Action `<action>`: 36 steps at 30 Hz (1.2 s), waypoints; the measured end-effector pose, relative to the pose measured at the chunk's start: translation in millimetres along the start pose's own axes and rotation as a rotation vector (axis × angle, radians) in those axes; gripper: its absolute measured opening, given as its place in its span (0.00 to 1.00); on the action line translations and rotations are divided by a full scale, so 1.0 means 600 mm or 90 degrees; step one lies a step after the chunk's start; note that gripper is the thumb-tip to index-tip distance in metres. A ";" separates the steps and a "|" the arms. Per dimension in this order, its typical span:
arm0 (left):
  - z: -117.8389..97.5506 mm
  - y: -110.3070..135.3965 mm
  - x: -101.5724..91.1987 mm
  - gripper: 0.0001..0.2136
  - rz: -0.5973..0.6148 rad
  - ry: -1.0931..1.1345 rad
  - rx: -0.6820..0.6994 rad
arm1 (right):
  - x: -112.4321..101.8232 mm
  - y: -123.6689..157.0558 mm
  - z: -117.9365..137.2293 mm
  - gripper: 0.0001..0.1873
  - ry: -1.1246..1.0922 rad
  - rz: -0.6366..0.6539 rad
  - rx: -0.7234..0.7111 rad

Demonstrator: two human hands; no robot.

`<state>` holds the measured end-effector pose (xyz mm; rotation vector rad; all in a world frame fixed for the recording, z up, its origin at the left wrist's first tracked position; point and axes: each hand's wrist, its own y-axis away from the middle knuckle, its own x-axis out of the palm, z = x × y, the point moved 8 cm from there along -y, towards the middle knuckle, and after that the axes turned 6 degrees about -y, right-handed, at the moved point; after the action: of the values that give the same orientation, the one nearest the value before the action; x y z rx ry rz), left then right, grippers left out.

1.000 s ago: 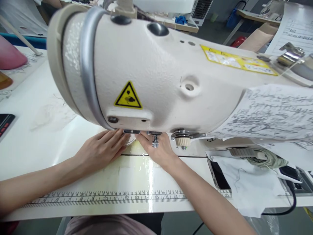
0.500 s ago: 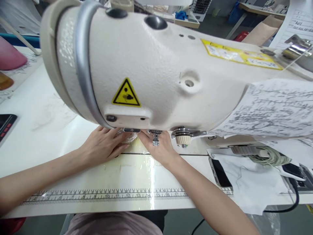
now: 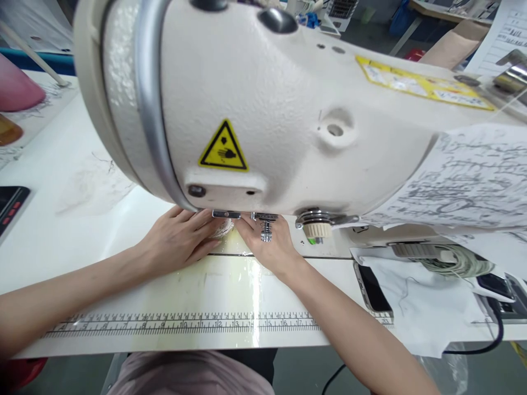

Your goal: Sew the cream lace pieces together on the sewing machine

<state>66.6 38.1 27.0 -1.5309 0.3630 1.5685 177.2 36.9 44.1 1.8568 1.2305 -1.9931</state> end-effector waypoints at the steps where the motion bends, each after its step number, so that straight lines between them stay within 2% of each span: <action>1: 0.000 0.000 0.000 0.17 0.001 -0.001 0.001 | -0.001 -0.001 0.000 0.06 -0.006 0.011 0.003; 8: 0.000 0.001 0.003 0.18 0.012 -0.014 0.001 | 0.013 0.008 -0.008 0.07 -0.081 -0.021 0.012; 12: -0.002 0.001 0.001 0.18 -0.011 -0.019 0.010 | 0.018 0.012 -0.011 0.08 -0.088 -0.057 0.007; 19: -0.020 0.010 -0.012 0.15 -0.109 -0.051 0.059 | 0.024 0.015 -0.014 0.09 -0.138 -0.031 0.036; 27: -0.013 0.012 -0.005 0.19 -0.069 -0.004 0.039 | 0.033 0.030 -0.011 0.15 -0.204 0.006 0.053; 32: -0.007 0.009 -0.011 0.17 -0.091 0.014 0.029 | 0.035 0.032 -0.011 0.16 -0.222 0.008 0.071; 36: -0.003 0.006 -0.015 0.16 -0.104 0.011 0.023 | 0.042 0.034 -0.006 0.20 -0.212 0.052 0.083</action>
<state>63.5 31.3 33.8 -1.5079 0.2667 1.4151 186.7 36.3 13.1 1.5114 0.9386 -2.2663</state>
